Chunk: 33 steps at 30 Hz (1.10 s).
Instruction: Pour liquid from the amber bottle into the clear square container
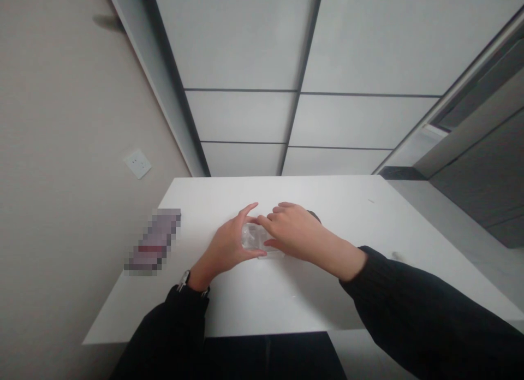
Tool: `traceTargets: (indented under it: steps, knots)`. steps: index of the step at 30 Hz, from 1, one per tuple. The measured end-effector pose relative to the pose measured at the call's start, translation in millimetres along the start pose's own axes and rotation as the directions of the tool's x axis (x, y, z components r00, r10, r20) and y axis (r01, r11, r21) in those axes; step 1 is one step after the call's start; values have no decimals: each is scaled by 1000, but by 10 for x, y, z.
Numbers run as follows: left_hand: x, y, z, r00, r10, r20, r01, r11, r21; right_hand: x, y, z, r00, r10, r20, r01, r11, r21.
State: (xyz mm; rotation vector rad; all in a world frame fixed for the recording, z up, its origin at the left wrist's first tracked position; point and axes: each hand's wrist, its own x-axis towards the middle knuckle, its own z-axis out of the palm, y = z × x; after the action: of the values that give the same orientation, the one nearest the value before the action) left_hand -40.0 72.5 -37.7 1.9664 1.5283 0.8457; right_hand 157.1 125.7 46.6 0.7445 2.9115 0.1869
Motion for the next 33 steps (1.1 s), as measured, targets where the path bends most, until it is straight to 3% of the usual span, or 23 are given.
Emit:
traceTargets:
  steps: [3,6,10,14,18,22,26,33]
  knots:
    - [-6,-1,7,1000,1,-11,-1,1000,-16,8,-30,-42,999,-40,11,41,999,-17]
    - [-9,-4,13,1000,-8,-17,8,1000,-24,11,-65,-78,998,44,39,-43,999,-34]
    - [-10,-13,22,1000,10,-22,-10,999,-32,6,-105,-70,1000,14,12,-13,999,-35]
    - [-12,-29,26,1000,13,-27,-14,999,-39,9,-128,-33,994,107,14,-106,993,-41]
    - [-14,-49,34,999,34,-35,-36,999,-39,-1,-118,2,999,33,0,-33,999,-41]
    - [-16,-62,44,999,29,-32,-30,999,-40,-6,-94,36,998,58,2,-58,997,-44]
    - [-13,-68,46,999,30,-24,-32,998,-63,-6,-94,27,999,-38,2,38,998,-50]
    - [-7,-96,56,999,43,-33,-46,996,-81,-3,-156,7,1000,-21,-1,21,996,-84]
